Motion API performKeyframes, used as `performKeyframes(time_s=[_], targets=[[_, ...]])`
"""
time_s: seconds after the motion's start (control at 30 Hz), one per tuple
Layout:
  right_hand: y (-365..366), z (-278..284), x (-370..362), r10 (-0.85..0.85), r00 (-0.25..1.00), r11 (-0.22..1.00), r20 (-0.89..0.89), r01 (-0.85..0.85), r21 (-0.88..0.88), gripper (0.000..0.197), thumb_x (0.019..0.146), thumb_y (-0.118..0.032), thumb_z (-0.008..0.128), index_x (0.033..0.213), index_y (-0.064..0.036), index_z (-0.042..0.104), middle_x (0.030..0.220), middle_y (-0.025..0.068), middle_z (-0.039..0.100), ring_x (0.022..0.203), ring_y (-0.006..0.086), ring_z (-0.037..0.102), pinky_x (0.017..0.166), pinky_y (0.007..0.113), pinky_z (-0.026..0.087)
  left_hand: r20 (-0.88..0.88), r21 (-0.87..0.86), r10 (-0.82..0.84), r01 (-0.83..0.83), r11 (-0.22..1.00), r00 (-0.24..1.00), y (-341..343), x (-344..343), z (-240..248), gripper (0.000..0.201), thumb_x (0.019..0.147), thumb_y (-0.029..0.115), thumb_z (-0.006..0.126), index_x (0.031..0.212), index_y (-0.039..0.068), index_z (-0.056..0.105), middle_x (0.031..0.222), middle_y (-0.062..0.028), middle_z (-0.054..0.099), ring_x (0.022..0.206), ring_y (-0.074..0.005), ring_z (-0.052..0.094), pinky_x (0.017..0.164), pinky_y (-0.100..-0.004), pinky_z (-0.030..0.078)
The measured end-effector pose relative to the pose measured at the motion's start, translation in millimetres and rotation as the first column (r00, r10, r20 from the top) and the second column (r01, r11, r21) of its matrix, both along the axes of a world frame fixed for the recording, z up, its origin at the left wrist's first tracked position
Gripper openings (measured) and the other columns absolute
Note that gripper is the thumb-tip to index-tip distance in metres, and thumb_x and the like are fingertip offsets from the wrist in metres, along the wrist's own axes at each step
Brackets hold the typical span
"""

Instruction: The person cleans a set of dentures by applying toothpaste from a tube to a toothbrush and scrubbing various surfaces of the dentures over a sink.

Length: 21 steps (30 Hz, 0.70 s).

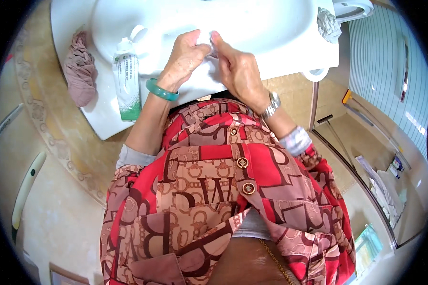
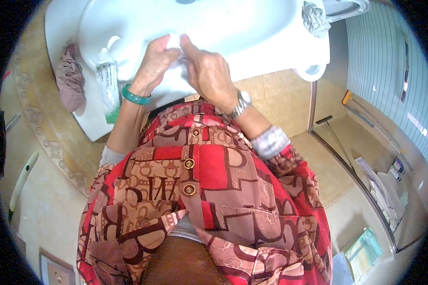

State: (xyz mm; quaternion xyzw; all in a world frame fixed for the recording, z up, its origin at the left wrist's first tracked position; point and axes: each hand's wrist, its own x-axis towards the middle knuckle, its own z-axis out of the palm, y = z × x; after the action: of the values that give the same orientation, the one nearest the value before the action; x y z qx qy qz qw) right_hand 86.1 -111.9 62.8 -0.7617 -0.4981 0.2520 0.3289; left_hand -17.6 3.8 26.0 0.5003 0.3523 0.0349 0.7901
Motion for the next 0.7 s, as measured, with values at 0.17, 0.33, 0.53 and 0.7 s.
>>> performKeyframes(time_s=[0.17, 0.33, 0.53, 0.7], targets=[[9.6, -16.5, 11.9, -0.056, 0.991, 0.998, -0.119, 0.053, -0.026, 0.04, 0.086, 0.001, 0.048, 0.126, -0.0062, 0.053, 0.075, 0.0171, 0.067, 0.064, 0.0128, 0.063, 0.059, 0.025, 0.05, 0.0, -0.009, -0.021, 0.021, 1.0, 1.0, 1.1, 0.5, -1.2, 0.029, 0.077, -0.006, 0.048, 0.103, -0.002, 0.058, 0.094, -0.0038, 0.06, 0.083, -0.0108, 0.056, 0.074, -0.0246, 0.047], [-2.7, -5.0, 4.9, -0.031, 0.988, 0.999, -0.149, 0.024, -0.049, 0.041, 0.082, 0.001, 0.05, 0.122, -0.0017, 0.053, 0.075, 0.0193, 0.065, 0.062, 0.0219, 0.063, 0.059, 0.031, 0.05, 0.071, -0.054, 0.022, -0.018, 0.998, 0.997, 1.2, -1.7, -4.6, 0.03, 0.077, -0.008, 0.047, 0.105, -0.002, 0.058, 0.095, -0.003, 0.06, 0.084, -0.011, 0.056, 0.075, -0.025, 0.047], [5.6, -4.3, 8.0, -0.033, 0.999, 0.999, -0.026, 0.033, -0.006, 0.042, 0.078, -0.002, 0.054, 0.12, 0.0014, 0.053, 0.068, 0.0203, 0.062, 0.057, 0.0339, 0.061, 0.054, 0.041, 0.05, 0.015, -0.002, -0.015, 0.015, 1.0, 1.0, 1.9, 1.6, 3.3, 0.031, 0.077, -0.007, 0.048, 0.106, -0.002, 0.057, 0.095, -0.0021, 0.059, 0.085, -0.0108, 0.055, 0.078, -0.0252, 0.047], [-14.4, -0.5, -3.5, 0.037, 0.999, 0.999, 0.012, -0.037, 0.029, 0.042, 0.079, 0.0, 0.052, 0.121, 0.0051, 0.05, 0.065, 0.0186, 0.062, 0.051, 0.0312, 0.061, 0.047, 0.035, 0.049, 0.043, -0.026, 0.075, -0.074, 0.997, 0.996, -2.1, 2.5, 2.9, 0.025, 0.076, -0.006, 0.05, 0.1, -0.003, 0.058, 0.089, -0.0025, 0.059, 0.078, -0.0097, 0.054, 0.069, -0.0235, 0.045]])
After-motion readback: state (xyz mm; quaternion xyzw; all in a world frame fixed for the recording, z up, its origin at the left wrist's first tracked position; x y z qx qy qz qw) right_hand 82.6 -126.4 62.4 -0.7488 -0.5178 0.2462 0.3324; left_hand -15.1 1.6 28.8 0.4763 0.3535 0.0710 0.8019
